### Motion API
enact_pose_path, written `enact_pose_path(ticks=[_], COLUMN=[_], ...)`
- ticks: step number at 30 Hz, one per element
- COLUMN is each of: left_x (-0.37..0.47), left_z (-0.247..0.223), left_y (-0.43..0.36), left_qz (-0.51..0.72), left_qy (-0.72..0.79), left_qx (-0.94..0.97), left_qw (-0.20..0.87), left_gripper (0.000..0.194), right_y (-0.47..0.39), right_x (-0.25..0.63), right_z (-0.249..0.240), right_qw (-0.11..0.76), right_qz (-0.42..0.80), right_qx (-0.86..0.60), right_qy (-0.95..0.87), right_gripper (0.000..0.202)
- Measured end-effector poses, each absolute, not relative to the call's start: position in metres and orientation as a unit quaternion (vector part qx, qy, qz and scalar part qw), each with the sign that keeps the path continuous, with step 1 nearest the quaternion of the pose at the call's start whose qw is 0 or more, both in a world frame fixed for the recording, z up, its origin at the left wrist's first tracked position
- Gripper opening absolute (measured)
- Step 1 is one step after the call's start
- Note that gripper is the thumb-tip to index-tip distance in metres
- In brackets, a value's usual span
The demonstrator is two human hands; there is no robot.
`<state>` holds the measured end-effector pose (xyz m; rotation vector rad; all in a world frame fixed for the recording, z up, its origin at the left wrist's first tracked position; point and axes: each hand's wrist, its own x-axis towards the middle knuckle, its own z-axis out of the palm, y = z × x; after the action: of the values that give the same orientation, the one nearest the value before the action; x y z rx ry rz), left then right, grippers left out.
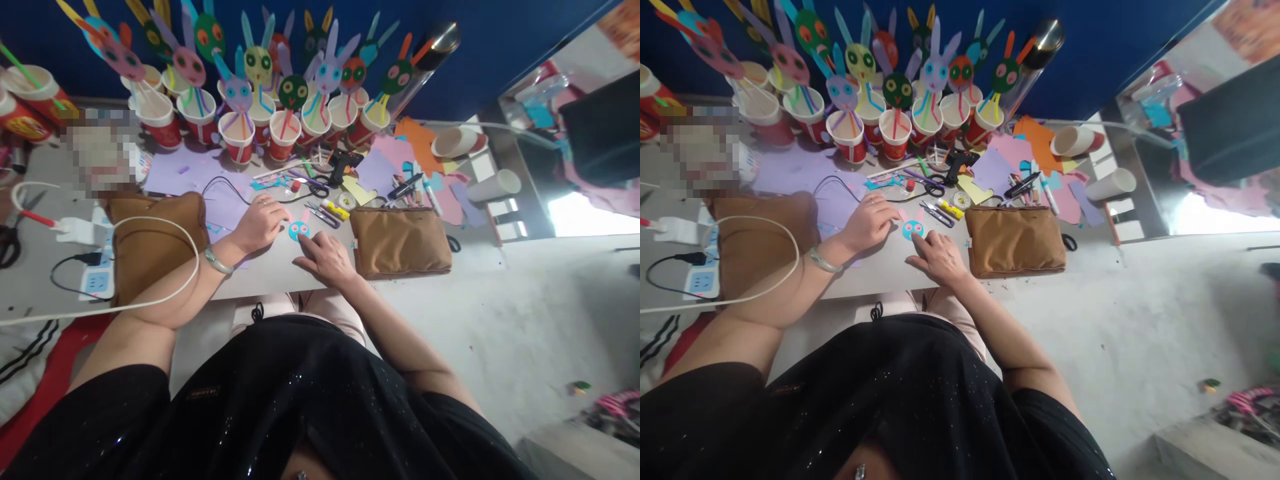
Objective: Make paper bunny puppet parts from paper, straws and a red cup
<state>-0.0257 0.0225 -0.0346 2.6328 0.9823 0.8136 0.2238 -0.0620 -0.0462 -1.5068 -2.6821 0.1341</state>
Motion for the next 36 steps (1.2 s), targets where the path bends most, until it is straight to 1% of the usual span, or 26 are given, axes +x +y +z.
enact_pose_path(ticks=[2,7,9,12,15,18,21,22,23,25,26,27,29,32,34,36], left_x=[-0.026,-0.026,-0.025,-0.022,-0.015,-0.005,0.004,0.005,0.005,0.004,0.003,0.001,-0.002,-0.004,-0.005,-0.007], left_z=[-0.038,-0.039,-0.036,-0.027,-0.016,-0.002,0.006,0.006,0.004,-0.004,-0.009,-0.015,-0.023,-0.025,-0.020,-0.015], left_y=[0.023,0.023,0.022,0.019,0.014,0.005,-0.010,-0.016,-0.022,-0.032,-0.036,-0.039,-0.041,-0.039,-0.038,-0.038], left_qz=[0.295,0.328,0.333,0.315,0.267,0.174,0.083,0.065,0.054,0.032,0.023,0.007,-0.020,-0.030,-0.009,0.034], left_qy=[0.334,0.361,0.377,0.393,0.399,0.370,0.347,0.340,0.345,0.358,0.368,0.368,0.370,0.373,0.390,0.428], left_qx=[0.889,0.868,0.859,0.857,0.868,0.900,0.924,0.929,0.929,0.923,0.918,0.915,0.907,0.897,0.888,0.874], left_qw=[0.103,0.092,0.096,0.110,0.123,0.150,0.140,0.128,0.122,0.135,0.146,0.163,0.198,0.235,0.244,0.230], left_gripper=[0.034,0.034,0.034,0.035,0.034,0.034,0.038,0.040,0.049,0.077,0.087,0.094,0.100,0.111,0.116,0.120], right_y=[-0.061,-0.061,-0.062,-0.064,-0.064,-0.065,-0.065,-0.065,-0.065,-0.065,-0.065,-0.065,-0.065,-0.065,-0.065,-0.065], right_x=[0.224,0.227,0.228,0.227,0.226,0.225,0.225,0.225,0.225,0.225,0.225,0.224,0.224,0.224,0.224,0.224], right_z=[-0.047,-0.056,-0.058,-0.059,-0.057,-0.055,-0.056,-0.056,-0.056,-0.056,-0.056,-0.056,-0.056,-0.056,-0.056,-0.055], right_qw=[0.035,0.115,0.139,0.161,0.164,0.163,0.160,0.159,0.160,0.163,0.165,0.168,0.171,0.171,0.168,0.165], right_qz=[0.048,0.065,0.071,0.074,0.072,0.063,0.059,0.059,0.059,0.060,0.060,0.060,0.059,0.064,0.069,0.071], right_qx=[-0.492,-0.509,-0.512,-0.519,-0.521,-0.517,-0.515,-0.514,-0.512,-0.508,-0.505,-0.503,-0.501,-0.500,-0.502,-0.501], right_qy=[-0.869,-0.850,-0.845,-0.836,-0.835,-0.838,-0.840,-0.841,-0.842,-0.844,-0.845,-0.846,-0.846,-0.846,-0.846,-0.847], right_gripper=[0.079,0.084,0.078,0.063,0.052,0.045,0.041,0.040,0.040,0.040,0.040,0.039,0.038,0.038,0.038,0.038])
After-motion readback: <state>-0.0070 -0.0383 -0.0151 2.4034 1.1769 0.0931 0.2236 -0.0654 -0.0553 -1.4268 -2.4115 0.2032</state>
